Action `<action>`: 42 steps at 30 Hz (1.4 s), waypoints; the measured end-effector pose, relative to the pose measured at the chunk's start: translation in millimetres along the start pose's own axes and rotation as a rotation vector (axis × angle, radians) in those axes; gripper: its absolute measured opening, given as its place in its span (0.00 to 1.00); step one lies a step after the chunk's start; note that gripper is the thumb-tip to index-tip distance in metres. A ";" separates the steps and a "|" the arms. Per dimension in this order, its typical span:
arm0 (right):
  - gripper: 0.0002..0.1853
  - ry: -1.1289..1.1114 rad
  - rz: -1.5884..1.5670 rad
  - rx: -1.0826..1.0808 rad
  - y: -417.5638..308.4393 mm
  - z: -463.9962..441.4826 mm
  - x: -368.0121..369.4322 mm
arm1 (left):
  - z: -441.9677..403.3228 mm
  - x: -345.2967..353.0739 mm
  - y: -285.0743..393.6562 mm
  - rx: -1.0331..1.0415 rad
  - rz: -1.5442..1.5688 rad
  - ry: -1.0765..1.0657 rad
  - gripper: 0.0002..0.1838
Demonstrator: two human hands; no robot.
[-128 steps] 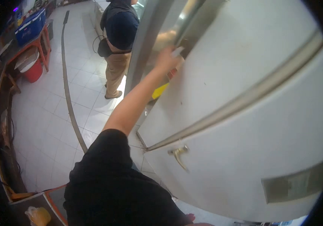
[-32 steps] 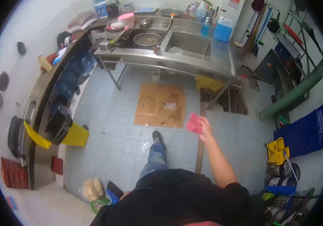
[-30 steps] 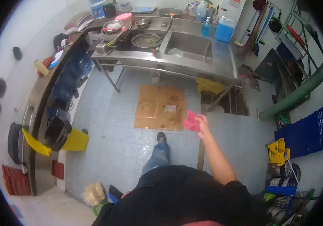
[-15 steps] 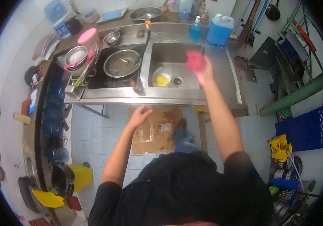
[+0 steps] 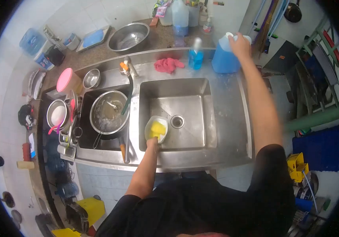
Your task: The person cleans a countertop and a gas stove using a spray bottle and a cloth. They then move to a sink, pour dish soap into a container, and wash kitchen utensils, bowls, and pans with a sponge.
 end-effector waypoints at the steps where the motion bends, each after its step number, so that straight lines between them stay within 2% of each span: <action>1: 0.24 -0.199 0.167 0.010 -4.2 -21.6 5.8 | -11.9 0.7 -8.4 -0.089 0.129 0.006 0.24; 2: 0.25 -0.393 0.336 0.022 -4.3 -40.4 15.5 | -15.4 1.5 -7.2 -0.098 0.129 0.009 0.24; 3: 0.24 -0.496 0.421 -0.114 -2.6 -55.4 27.8 | -13.9 -0.5 -4.3 -0.052 -0.072 0.053 0.21; 4: 0.24 -0.508 0.429 -0.110 0.1 -65.2 39.7 | -9.5 -0.4 -0.3 -0.005 -0.277 0.093 0.19; 5: 0.23 -0.544 0.481 -0.177 2.6 -72.8 51.3 | -5.3 5.6 0.7 -0.122 0.022 0.294 0.19; 6: 0.21 -0.584 0.534 -0.240 6.6 -76.8 59.7 | -17.2 7.4 -6.0 -0.132 0.003 0.287 0.19; 7: 0.21 -0.597 0.549 -0.220 12.4 -82.2 66.4 | -43.0 4.4 -17.8 -0.056 -0.036 0.309 0.19; 9: 0.19 -0.767 0.450 -0.554 12.6 -89.4 73.0 | -75.9 2.5 -25.7 0.025 -0.087 0.326 0.16; 10: 0.19 -0.771 0.467 -0.549 13.7 -93.9 71.6 | -67.5 7.7 -14.4 0.018 -0.092 0.311 0.16; 12: 0.20 -0.711 -0.414 -0.286 7.0 -103.3 69.4 | -30.5 15.6 21.9 0.169 -0.358 0.284 0.15; 13: 0.20 -0.724 -0.405 -0.294 -3.5 -105.5 65.9 | -32.1 19.9 25.7 0.217 -0.377 0.310 0.15; 14: 0.23 -0.555 0.047 -0.294 -7.6 -106.3 58.2 | -41.3 21.4 25.1 0.203 -0.379 0.310 0.15; 15: 0.25 -0.369 0.489 -0.279 -11.6 -106.8 49.6 | -56.8 23.4 24.4 0.305 -0.491 0.250 0.15; 16: 0.25 -0.380 0.490 -0.269 -15.1 -109.2 47.5 | -62.0 26.5 29.9 0.411 -0.604 0.185 0.16; 17: 0.28 -0.635 0.305 -0.253 -18.5 -111.2 48.7 | -63.2 31.5 32.2 0.542 -0.591 0.209 0.16; 18: 0.31 -0.882 0.112 -0.235 -19.5 -110.6 51.5 | -71.2 37.5 35.8 0.538 -0.599 0.204 0.16; 19: 0.31 -0.889 0.115 -0.230 -13.2 -109.5 51.5 | -81.8 46.3 38.8 0.526 -0.719 0.149 0.16; 21: 0.28 -0.385 0.295 -0.748 -7.5 -104.8 40.3 | -93.6 63.2 42.4 0.500 -0.839 0.092 0.15; 22: 0.28 -0.396 0.292 -0.744 -4.4 -104.7 36.5 | -93.3 73.3 45.6 0.532 -0.861 0.061 0.15; 24: 0.21 -0.816 0.482 -0.574 10.1 -103.7 30.7 | -90.1 88.7 51.8 0.552 -0.900 0.024 0.15; 26: 0.21 -0.799 0.380 -0.607 22.1 -101.5 25.1 | -82.1 107.7 59.3 0.640 -0.927 -0.090 0.14; 28: 0.21 -0.684 0.164 -0.569 33.2 -107.4 19.1 | -80.0 123.2 59.4 0.648 -0.931 -0.121 0.14; 30: 0.20 -0.602 0.138 -0.514 56.4 -111.8 29.0 | -79.7 140.6 60.9 0.671 -0.934 -0.155 0.14; 32: 0.22 -0.297 0.261 -0.553 96.5 -125.2 48.9 | -82.5 155.8 58.0 0.744 -0.929 -0.215 0.14; 33: 0.22 -0.296 0.259 -0.550 98.7 -122.1 51.2 | -78.7 161.5 61.6 0.745 -0.934 -0.214 0.14; 35: 0.31 -0.454 0.143 -0.233 103.8 -110.8 55.3 | -64.7 171.6 69.2 0.746 -0.883 -0.351 0.18; 36: 0.31 -0.455 0.138 -0.234 102.7 -102.4 55.2 | -64.8 175.5 68.6 0.745 -0.884 -0.345 0.18; 38: 0.29 -0.316 0.292 -0.263 96.0 -75.3 46.5 | -65.1 176.1 60.9 0.801 -0.826 -0.360 0.28; 39: 0.25 -0.293 0.301 -0.250 90.5 -60.0 34.7 | -60.9 173.5 58.7 0.786 -0.820 -0.351 0.28; 41: 0.23 -0.363 0.294 -0.276 80.2 -26.4 9.8 | -53.1 171.7 57.4 0.626 -0.833 -0.386 0.36; 42: 0.22 -0.384 0.287 -0.292 75.6 -5.9 -0.4 | -55.5 169.0 50.3 0.615 -0.817 -0.379 0.36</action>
Point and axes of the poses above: each hand's wrist, its own z-axis away from the middle knuckle, its own x-axis out of the palm, y = z × x, the point moved 2 cm from there along -z, towards the middle knuckle, and after that the axes turned 5 degrees about z, right-handed, at the moved point
